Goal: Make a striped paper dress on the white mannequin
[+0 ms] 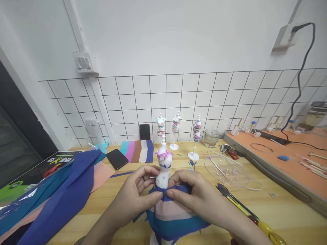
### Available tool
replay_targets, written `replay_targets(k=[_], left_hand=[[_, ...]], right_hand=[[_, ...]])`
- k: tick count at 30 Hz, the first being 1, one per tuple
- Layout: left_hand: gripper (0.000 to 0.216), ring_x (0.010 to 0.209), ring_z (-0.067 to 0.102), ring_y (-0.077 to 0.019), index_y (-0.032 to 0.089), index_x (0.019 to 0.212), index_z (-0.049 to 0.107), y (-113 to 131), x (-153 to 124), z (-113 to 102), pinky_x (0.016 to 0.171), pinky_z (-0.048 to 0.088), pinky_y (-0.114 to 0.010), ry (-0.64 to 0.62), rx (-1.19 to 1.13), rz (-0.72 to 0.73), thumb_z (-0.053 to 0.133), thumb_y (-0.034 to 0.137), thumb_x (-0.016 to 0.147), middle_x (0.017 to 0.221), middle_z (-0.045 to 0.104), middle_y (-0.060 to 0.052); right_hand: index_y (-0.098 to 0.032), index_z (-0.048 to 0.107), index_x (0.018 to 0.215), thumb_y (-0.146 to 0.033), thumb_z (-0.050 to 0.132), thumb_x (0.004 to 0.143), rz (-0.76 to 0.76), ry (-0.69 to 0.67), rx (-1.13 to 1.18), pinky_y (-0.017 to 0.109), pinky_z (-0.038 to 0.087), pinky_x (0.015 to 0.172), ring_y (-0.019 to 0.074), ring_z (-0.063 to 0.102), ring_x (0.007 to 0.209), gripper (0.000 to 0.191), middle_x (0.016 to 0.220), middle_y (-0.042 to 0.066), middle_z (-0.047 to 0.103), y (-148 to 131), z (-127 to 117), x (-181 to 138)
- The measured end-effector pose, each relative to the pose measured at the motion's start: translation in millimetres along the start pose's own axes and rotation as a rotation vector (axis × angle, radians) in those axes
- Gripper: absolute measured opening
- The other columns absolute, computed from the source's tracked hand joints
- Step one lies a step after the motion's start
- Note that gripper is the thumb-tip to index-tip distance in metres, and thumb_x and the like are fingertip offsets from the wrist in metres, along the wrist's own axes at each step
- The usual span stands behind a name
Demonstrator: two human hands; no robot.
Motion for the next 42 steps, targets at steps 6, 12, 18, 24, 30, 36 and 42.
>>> replay_targets(k=[6, 12, 18, 24, 30, 36, 42], left_hand=[[0.023, 0.111, 0.054, -0.0246, 0.020, 0.093, 0.056, -1.0, 0.4, 1.2, 0.096, 0.043, -0.038, 0.007, -0.013, -0.007, 0.067, 0.012, 0.074, 0.109, 0.055, -0.005], [0.023, 0.109, 0.054, -0.0241, 0.020, 0.092, 0.057, -2.6, -1.1, 2.1, 0.095, 0.043, -0.037, -0.005, -0.049, -0.007, 0.069, 0.012, 0.073, 0.106, 0.055, -0.005], [0.029, 0.107, 0.055, -0.0240, 0.020, 0.095, 0.056, -7.2, 1.2, 1.8, 0.089, 0.045, -0.034, 0.002, -0.110, -0.045, 0.072, 0.019, 0.071, 0.107, 0.055, -0.006], [0.029, 0.089, 0.059, -0.0168, 0.020, 0.087, 0.056, -10.3, 1.8, 1.9, 0.083, 0.046, -0.029, 0.087, -0.077, -0.077, 0.076, 0.018, 0.067, 0.088, 0.059, 0.000], [0.025, 0.074, 0.057, -0.0115, 0.020, 0.089, 0.057, -16.7, 4.6, -8.9, 0.065, 0.044, -0.020, 0.046, -0.162, -0.012, 0.073, 0.020, 0.070, 0.083, 0.060, 0.000], [0.029, 0.076, 0.056, -0.0144, 0.018, 0.088, 0.057, -17.3, 5.2, -13.4, 0.065, 0.044, -0.022, 0.050, -0.205, -0.035, 0.076, 0.024, 0.067, 0.080, 0.058, -0.001], [0.032, 0.075, 0.060, -0.0166, 0.020, 0.087, 0.056, -18.5, 2.1, -13.2, 0.066, 0.046, -0.025, 0.040, -0.300, -0.065, 0.077, 0.023, 0.064, 0.080, 0.060, -0.001]], right_hand=[[-0.019, 0.062, 0.077, -0.023, 0.063, 0.083, -0.011, -0.008, 0.081, 0.021, 0.042, 0.063, 0.0116, 0.057, 0.069, 0.007, 0.073, -0.003, 0.064, 3.1, 0.9, 0.9], [-0.018, 0.061, 0.075, -0.025, 0.062, 0.083, 0.006, 0.001, 0.087, 0.021, 0.042, 0.062, 0.0112, 0.056, 0.068, 0.011, 0.072, -0.003, 0.063, 3.6, 0.1, 1.0], [-0.018, 0.062, 0.076, -0.025, 0.062, 0.083, 0.013, 0.005, 0.090, 0.021, 0.041, 0.060, 0.0114, 0.055, 0.067, 0.010, 0.070, -0.003, 0.063, 4.0, 2.2, 1.5], [-0.019, 0.064, 0.078, -0.023, 0.063, 0.082, 0.011, -0.012, 0.083, 0.022, 0.042, 0.062, 0.0119, 0.056, 0.069, 0.006, 0.072, -0.003, 0.064, 3.1, -1.0, 0.8], [-0.020, 0.066, 0.095, -0.044, 0.055, 0.087, 0.147, -0.055, 0.242, 0.024, 0.043, 0.061, 0.0134, 0.056, 0.071, 0.028, 0.079, 0.001, 0.063, 10.3, -27.7, -1.4], [-0.020, 0.070, 0.093, -0.047, 0.038, 0.094, 0.113, -0.058, 0.147, 0.026, 0.045, 0.069, 0.0152, 0.059, 0.079, 0.041, 0.081, 0.003, 0.066, 6.5, -36.2, -1.8], [-0.020, 0.069, 0.087, -0.040, 0.067, 0.078, 0.118, -0.163, 0.122, 0.024, 0.046, 0.062, 0.0142, 0.059, 0.070, 0.022, 0.075, -0.001, 0.066, 5.0, -26.1, -5.6]])
Point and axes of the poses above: each hand's wrist, its own x-axis towards the middle knuckle, its own z-axis out of the palm, y = z × x, the point moved 1 cm from there along x, towards the middle knuckle
